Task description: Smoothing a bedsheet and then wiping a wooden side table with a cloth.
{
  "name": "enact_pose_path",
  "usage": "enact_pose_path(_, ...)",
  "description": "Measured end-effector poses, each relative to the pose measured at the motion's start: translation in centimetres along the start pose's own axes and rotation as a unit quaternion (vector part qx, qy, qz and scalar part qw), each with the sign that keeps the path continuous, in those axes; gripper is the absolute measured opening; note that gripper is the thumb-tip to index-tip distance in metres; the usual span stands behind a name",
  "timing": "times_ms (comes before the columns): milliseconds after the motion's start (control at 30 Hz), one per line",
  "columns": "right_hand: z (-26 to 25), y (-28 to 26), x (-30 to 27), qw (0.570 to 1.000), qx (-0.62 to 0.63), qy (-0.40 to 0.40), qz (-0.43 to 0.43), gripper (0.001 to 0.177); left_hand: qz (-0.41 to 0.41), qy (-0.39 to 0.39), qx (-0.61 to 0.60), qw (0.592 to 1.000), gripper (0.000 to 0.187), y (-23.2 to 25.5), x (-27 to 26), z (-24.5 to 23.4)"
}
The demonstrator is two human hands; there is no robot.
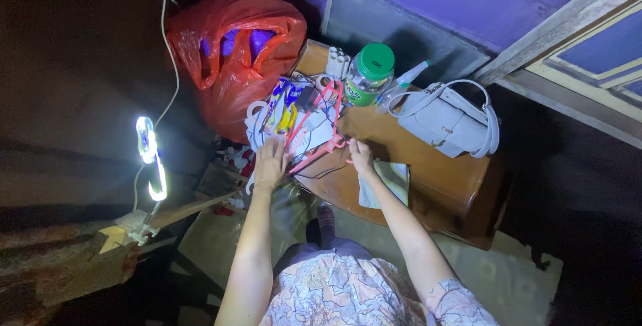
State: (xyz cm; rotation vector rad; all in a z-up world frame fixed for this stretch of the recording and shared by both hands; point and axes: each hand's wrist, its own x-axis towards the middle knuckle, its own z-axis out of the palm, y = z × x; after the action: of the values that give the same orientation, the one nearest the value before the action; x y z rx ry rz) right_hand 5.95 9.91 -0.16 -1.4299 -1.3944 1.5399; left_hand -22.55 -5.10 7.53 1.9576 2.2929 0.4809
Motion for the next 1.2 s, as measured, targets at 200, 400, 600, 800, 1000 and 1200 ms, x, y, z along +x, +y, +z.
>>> enact_pose_path(200, -2.9, 2.3, 0.2, 0.983, -0.145, 0.082, -0.08, 0.051, -0.049, -0.014, 0.031, 0.998, 0.058, 0.7, 0.2, -0.4)
enact_pose_path(400, -4.2, 2.1, -1.2, 0.976, -0.159, 0.129, -0.066, 0.054, -0.079, -0.015, 0.05, 0.995, 0.067, 1.1, 0.2, 0.5)
enact_pose_path(600, -4.2, 3.1, -1.6, 0.978, -0.159, 0.114, -0.066, 0.062, -0.075, -0.031, 0.033, 0.996, 0.067, 1.0, -0.3, 1.6)
enact_pose_path(800, -2.0, 3.4, -1.2, 0.998, -0.046, 0.051, -0.004, 0.059, -0.054, -0.025, 0.003, 0.998, 0.06, 0.7, -1.1, 1.6)
enact_pose_path(1000, -1.8, 9.3, 1.8, 0.997, 0.077, 0.007, 0.022, 0.053, -0.037, -0.005, -0.016, 0.999, 0.04, 0.8, -1.4, -0.7)
enact_pose_path(1200, -2.0, 6.5, 1.2, 0.995, 0.006, 0.03, 0.099, 0.057, -0.001, -0.031, -0.001, 1.0, 0.032, 0.6, -1.2, -2.0)
